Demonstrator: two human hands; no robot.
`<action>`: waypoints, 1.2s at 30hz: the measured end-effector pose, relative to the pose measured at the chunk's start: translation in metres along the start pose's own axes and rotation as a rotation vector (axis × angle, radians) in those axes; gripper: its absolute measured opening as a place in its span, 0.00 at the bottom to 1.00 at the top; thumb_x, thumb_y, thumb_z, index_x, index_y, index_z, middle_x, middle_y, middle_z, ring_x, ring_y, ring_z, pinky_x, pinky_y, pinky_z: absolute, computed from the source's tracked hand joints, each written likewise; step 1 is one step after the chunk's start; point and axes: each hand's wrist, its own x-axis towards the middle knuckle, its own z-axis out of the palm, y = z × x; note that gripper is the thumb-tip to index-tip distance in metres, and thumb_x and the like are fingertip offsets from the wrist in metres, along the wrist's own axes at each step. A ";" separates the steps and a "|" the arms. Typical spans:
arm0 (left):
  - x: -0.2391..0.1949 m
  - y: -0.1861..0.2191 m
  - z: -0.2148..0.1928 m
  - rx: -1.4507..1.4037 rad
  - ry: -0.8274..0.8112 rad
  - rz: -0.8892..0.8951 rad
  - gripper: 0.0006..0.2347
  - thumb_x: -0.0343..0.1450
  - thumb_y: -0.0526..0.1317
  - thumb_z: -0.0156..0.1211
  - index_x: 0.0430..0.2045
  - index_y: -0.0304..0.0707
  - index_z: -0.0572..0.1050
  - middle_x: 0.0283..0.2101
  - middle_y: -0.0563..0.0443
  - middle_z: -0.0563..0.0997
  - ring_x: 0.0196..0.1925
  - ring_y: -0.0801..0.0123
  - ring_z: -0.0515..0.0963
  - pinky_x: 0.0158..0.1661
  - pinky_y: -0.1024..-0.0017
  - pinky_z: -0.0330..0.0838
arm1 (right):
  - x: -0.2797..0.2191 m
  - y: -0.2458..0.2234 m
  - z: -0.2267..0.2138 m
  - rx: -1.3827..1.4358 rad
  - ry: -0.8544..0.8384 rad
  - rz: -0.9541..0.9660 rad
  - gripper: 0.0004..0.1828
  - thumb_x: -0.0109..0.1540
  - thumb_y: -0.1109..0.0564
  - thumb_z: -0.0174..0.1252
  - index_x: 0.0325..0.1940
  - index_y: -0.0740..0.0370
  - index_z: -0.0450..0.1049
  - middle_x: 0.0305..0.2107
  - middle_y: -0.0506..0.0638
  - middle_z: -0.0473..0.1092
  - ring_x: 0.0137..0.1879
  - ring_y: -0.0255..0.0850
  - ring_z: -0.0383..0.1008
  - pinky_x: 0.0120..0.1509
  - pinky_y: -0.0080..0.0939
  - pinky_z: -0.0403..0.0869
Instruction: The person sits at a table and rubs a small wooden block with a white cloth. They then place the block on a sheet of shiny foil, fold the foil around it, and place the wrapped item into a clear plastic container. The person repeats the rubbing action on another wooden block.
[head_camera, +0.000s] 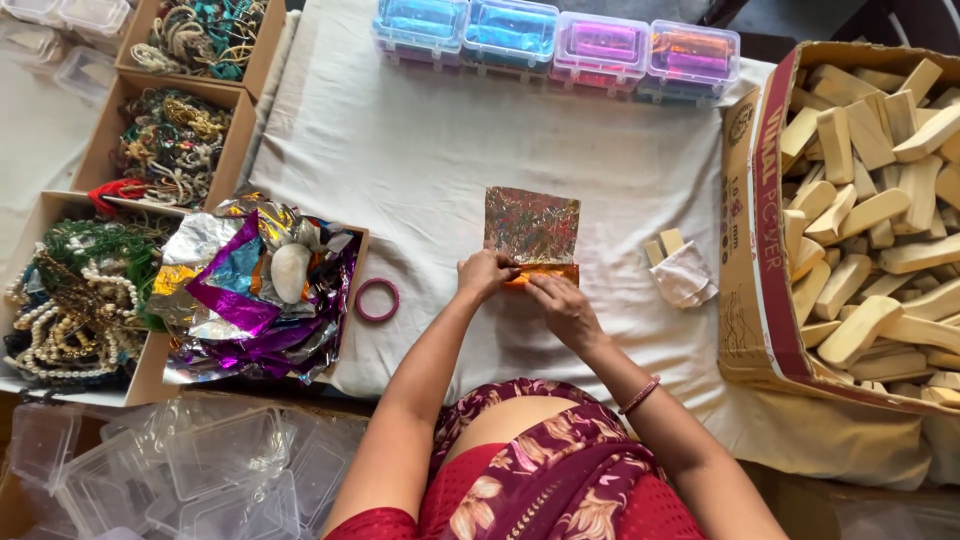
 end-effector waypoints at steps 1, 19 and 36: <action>0.001 -0.001 0.001 -0.002 0.000 0.025 0.10 0.65 0.53 0.68 0.35 0.60 0.86 0.35 0.56 0.86 0.40 0.66 0.84 0.47 0.60 0.65 | 0.001 -0.002 -0.003 0.016 -0.006 -0.054 0.16 0.63 0.67 0.51 0.53 0.62 0.78 0.52 0.55 0.76 0.57 0.48 0.78 0.65 0.49 0.76; 0.006 -0.005 0.003 -0.025 -0.024 -0.020 0.09 0.65 0.52 0.69 0.34 0.59 0.86 0.35 0.57 0.87 0.41 0.68 0.84 0.49 0.60 0.66 | 0.055 0.014 -0.001 0.150 -0.425 0.258 0.15 0.59 0.66 0.59 0.47 0.55 0.81 0.44 0.49 0.75 0.49 0.47 0.77 0.56 0.46 0.77; -0.045 0.004 -0.026 0.251 0.438 0.356 0.05 0.71 0.42 0.65 0.32 0.43 0.82 0.35 0.48 0.84 0.38 0.60 0.82 0.42 0.60 0.74 | 0.052 0.009 -0.014 0.217 -0.477 0.355 0.20 0.50 0.64 0.70 0.46 0.53 0.81 0.44 0.45 0.76 0.50 0.45 0.77 0.57 0.45 0.76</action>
